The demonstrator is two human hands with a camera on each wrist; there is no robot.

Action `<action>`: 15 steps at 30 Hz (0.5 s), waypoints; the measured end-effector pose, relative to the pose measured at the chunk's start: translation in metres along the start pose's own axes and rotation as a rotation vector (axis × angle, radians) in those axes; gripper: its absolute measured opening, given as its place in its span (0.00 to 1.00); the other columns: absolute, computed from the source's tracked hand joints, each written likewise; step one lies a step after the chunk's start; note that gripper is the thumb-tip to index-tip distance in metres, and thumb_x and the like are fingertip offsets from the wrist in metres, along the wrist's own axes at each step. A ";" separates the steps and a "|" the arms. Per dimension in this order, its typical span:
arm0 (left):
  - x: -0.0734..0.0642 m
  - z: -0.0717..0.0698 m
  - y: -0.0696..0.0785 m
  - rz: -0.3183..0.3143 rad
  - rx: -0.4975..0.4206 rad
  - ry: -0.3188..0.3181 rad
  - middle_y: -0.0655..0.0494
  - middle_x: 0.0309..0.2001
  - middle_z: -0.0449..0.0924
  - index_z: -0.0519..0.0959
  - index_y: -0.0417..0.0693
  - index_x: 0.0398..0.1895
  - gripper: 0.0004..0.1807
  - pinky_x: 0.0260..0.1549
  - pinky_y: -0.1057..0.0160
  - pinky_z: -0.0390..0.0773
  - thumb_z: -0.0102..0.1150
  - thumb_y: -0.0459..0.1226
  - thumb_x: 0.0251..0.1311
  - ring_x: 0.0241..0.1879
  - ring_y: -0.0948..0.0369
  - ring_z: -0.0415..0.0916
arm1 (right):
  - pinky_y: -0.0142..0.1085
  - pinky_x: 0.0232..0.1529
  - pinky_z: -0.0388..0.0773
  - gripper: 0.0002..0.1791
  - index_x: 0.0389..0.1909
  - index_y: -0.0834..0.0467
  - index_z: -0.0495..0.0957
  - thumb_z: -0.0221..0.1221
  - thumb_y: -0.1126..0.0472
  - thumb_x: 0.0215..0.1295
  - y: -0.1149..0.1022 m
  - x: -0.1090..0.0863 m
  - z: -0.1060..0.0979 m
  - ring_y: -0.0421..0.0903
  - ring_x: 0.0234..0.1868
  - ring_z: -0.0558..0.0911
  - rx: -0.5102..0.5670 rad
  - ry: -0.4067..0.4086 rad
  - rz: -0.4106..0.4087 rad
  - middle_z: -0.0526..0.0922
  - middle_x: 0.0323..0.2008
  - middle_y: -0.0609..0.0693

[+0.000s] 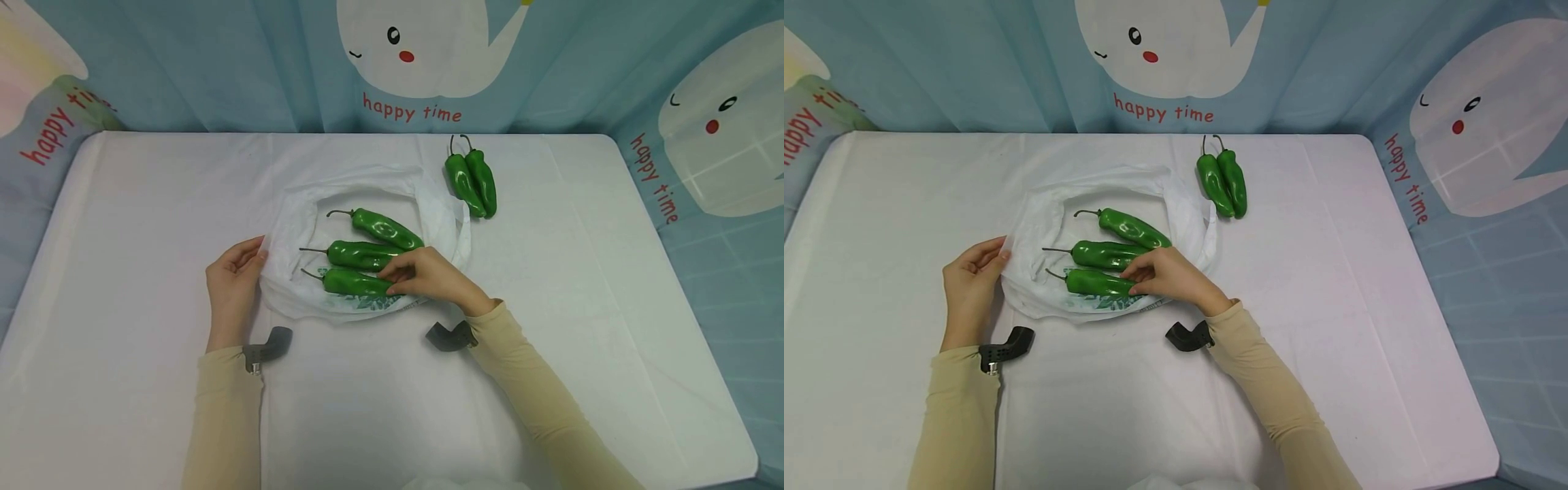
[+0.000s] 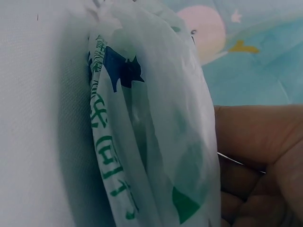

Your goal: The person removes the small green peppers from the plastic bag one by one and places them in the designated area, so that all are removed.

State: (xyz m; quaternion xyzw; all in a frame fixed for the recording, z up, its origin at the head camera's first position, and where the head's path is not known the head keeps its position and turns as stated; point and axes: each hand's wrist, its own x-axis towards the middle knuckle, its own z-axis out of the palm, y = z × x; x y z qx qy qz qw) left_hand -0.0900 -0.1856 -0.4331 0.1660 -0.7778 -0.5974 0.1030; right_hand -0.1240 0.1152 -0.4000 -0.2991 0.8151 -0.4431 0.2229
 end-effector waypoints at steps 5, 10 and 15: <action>0.000 0.000 0.000 -0.008 -0.002 -0.002 0.55 0.40 0.81 0.79 0.38 0.52 0.15 0.39 0.78 0.75 0.58 0.32 0.63 0.40 0.68 0.79 | 0.30 0.37 0.80 0.12 0.38 0.64 0.84 0.68 0.69 0.51 0.000 0.000 -0.001 0.41 0.34 0.83 0.013 0.025 0.006 0.85 0.35 0.52; 0.000 0.000 0.000 -0.008 0.008 -0.002 0.53 0.41 0.81 0.79 0.39 0.52 0.15 0.39 0.78 0.75 0.57 0.33 0.63 0.40 0.68 0.79 | 0.31 0.37 0.80 0.11 0.38 0.65 0.83 0.68 0.69 0.52 0.000 -0.001 -0.002 0.42 0.35 0.84 0.054 0.043 0.006 0.85 0.36 0.53; 0.000 0.000 0.000 -0.013 0.016 -0.001 0.50 0.43 0.81 0.79 0.39 0.52 0.15 0.39 0.78 0.75 0.57 0.33 0.63 0.40 0.70 0.78 | 0.32 0.37 0.80 0.11 0.39 0.65 0.83 0.67 0.69 0.53 -0.001 -0.002 -0.003 0.42 0.35 0.84 0.082 0.066 0.005 0.85 0.36 0.54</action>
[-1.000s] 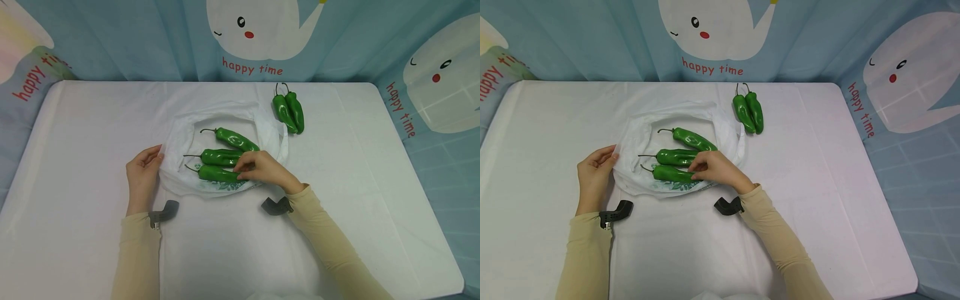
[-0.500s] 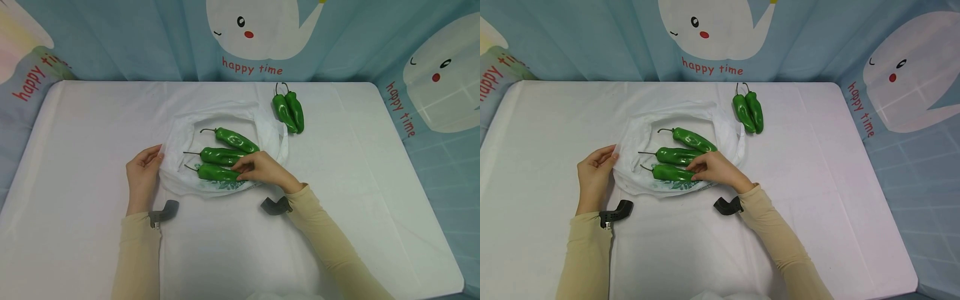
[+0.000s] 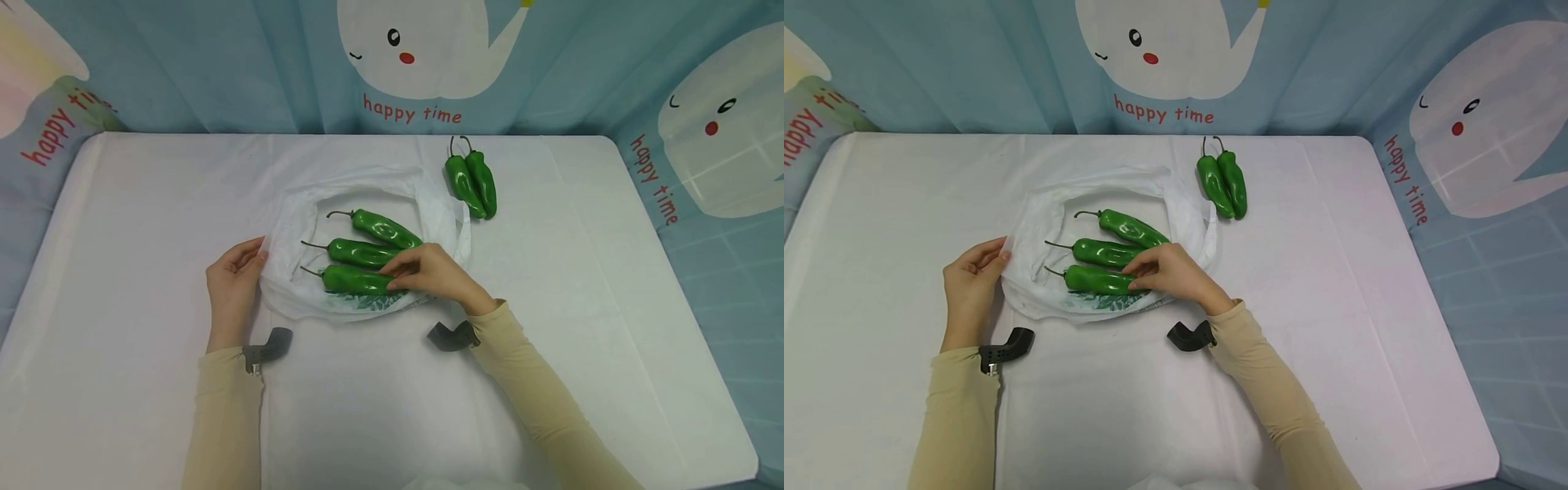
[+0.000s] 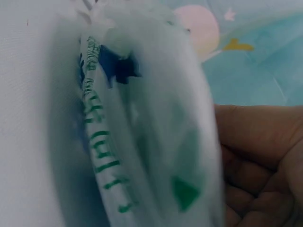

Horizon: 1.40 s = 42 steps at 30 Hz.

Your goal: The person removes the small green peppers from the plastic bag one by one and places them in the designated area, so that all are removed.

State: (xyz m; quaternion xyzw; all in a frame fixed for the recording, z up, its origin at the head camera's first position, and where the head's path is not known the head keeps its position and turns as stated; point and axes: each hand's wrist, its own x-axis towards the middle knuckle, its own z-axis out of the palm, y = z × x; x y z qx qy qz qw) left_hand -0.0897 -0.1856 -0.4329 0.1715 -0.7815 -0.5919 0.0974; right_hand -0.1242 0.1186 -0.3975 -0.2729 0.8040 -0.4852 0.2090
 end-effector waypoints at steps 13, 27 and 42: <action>-0.002 -0.001 0.002 -0.004 0.024 0.001 0.49 0.43 0.80 0.79 0.39 0.52 0.15 0.38 0.78 0.74 0.57 0.33 0.63 0.40 0.69 0.78 | 0.37 0.38 0.81 0.11 0.41 0.66 0.82 0.64 0.72 0.55 -0.001 -0.003 -0.006 0.45 0.34 0.84 0.143 0.122 0.050 0.85 0.35 0.55; -0.006 0.000 0.001 -0.014 0.038 -0.010 0.42 0.47 0.80 0.79 0.39 0.52 0.15 0.39 0.78 0.74 0.57 0.34 0.64 0.39 0.72 0.76 | 0.37 0.43 0.80 0.14 0.44 0.67 0.82 0.65 0.70 0.55 0.001 -0.009 -0.013 0.46 0.40 0.84 0.235 0.338 0.064 0.83 0.43 0.58; -0.005 -0.002 0.000 -0.015 0.028 -0.007 0.44 0.47 0.80 0.79 0.41 0.52 0.15 0.38 0.79 0.74 0.57 0.33 0.63 0.41 0.71 0.77 | 0.32 0.38 0.80 0.14 0.44 0.67 0.82 0.66 0.69 0.55 0.006 -0.012 -0.030 0.41 0.35 0.83 0.185 0.549 0.032 0.83 0.40 0.59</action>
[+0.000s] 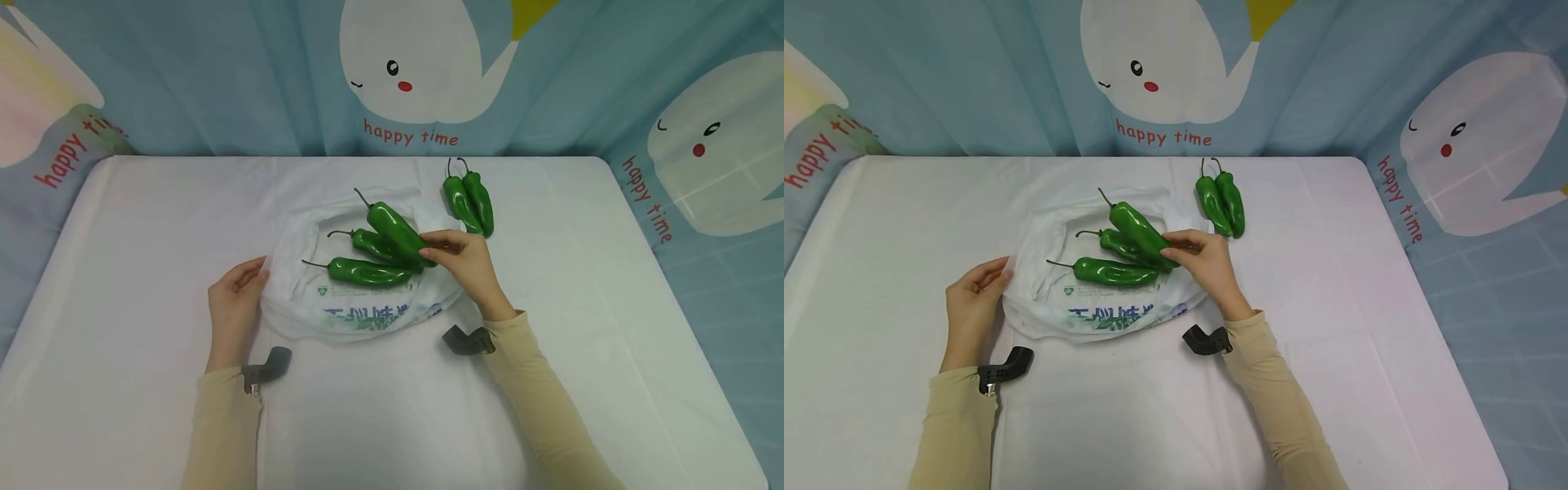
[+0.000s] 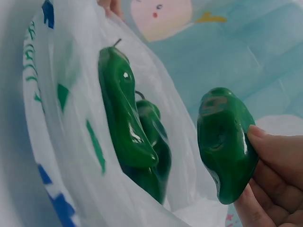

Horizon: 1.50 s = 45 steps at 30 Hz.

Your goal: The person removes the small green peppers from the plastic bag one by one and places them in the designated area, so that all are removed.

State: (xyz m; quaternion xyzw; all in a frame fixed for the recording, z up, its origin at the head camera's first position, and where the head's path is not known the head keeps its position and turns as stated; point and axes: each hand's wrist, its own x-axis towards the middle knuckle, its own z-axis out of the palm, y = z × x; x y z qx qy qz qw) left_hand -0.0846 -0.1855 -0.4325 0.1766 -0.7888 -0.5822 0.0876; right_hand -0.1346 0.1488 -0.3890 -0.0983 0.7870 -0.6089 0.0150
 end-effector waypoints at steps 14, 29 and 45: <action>-0.001 0.000 0.000 0.006 0.015 -0.001 0.42 0.48 0.80 0.79 0.40 0.52 0.15 0.38 0.80 0.74 0.57 0.34 0.64 0.40 0.73 0.76 | 0.30 0.37 0.79 0.14 0.43 0.69 0.81 0.66 0.71 0.54 0.002 0.004 -0.009 0.41 0.37 0.82 0.022 0.072 -0.045 0.82 0.41 0.61; -0.001 0.000 0.002 0.010 -0.006 -0.006 0.42 0.48 0.80 0.79 0.39 0.52 0.14 0.39 0.79 0.74 0.57 0.33 0.63 0.41 0.72 0.77 | 0.29 0.38 0.78 0.14 0.43 0.69 0.81 0.66 0.69 0.55 0.005 0.006 -0.021 0.39 0.37 0.82 0.017 0.201 -0.039 0.83 0.41 0.62; -0.002 0.000 0.003 0.001 -0.004 -0.003 0.43 0.47 0.80 0.79 0.40 0.52 0.15 0.38 0.79 0.74 0.56 0.32 0.64 0.42 0.67 0.78 | 0.28 0.42 0.77 0.14 0.44 0.73 0.80 0.64 0.72 0.56 -0.010 0.004 -0.028 0.36 0.36 0.81 0.020 0.270 -0.011 0.83 0.41 0.60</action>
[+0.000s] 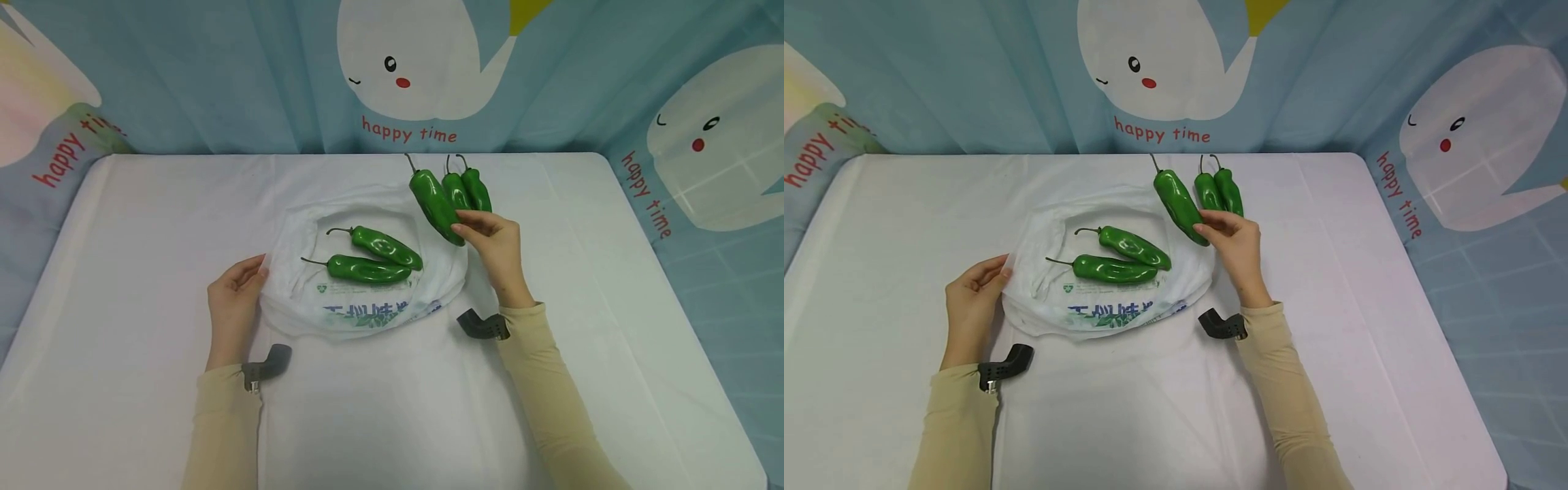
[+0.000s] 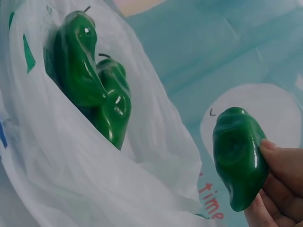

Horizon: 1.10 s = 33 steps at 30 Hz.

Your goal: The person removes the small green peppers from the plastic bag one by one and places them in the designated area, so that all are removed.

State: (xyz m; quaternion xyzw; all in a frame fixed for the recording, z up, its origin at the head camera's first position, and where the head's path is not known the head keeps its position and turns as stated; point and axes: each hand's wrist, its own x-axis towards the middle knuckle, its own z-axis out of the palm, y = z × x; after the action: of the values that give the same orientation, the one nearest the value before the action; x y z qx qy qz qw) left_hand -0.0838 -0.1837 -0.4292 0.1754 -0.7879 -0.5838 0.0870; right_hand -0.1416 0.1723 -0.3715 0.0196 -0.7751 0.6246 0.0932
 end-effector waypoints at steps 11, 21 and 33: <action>0.000 0.001 0.001 -0.016 0.004 0.005 0.45 0.47 0.80 0.79 0.40 0.52 0.15 0.38 0.79 0.74 0.56 0.33 0.64 0.42 0.68 0.78 | 0.29 0.38 0.77 0.14 0.43 0.69 0.82 0.66 0.67 0.56 0.019 0.008 -0.010 0.41 0.36 0.81 0.014 0.076 -0.004 0.84 0.35 0.45; 0.000 0.000 0.001 -0.011 0.013 0.003 0.43 0.48 0.79 0.79 0.40 0.53 0.15 0.38 0.79 0.74 0.56 0.33 0.64 0.42 0.67 0.78 | 0.29 0.42 0.78 0.14 0.42 0.68 0.82 0.67 0.69 0.55 0.023 0.013 -0.018 0.42 0.39 0.82 0.039 0.152 0.034 0.85 0.36 0.47; 0.000 0.000 0.000 -0.001 0.003 -0.001 0.42 0.48 0.79 0.79 0.39 0.53 0.15 0.39 0.79 0.74 0.56 0.33 0.64 0.41 0.71 0.77 | 0.27 0.38 0.77 0.12 0.40 0.67 0.83 0.68 0.68 0.54 0.034 0.020 -0.032 0.43 0.38 0.82 0.042 0.240 0.048 0.85 0.36 0.49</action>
State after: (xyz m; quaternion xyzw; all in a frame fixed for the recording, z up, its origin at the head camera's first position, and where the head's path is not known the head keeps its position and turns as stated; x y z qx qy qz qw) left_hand -0.0841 -0.1833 -0.4292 0.1757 -0.7889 -0.5826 0.0860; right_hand -0.1621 0.2125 -0.3949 -0.0719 -0.7453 0.6407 0.1698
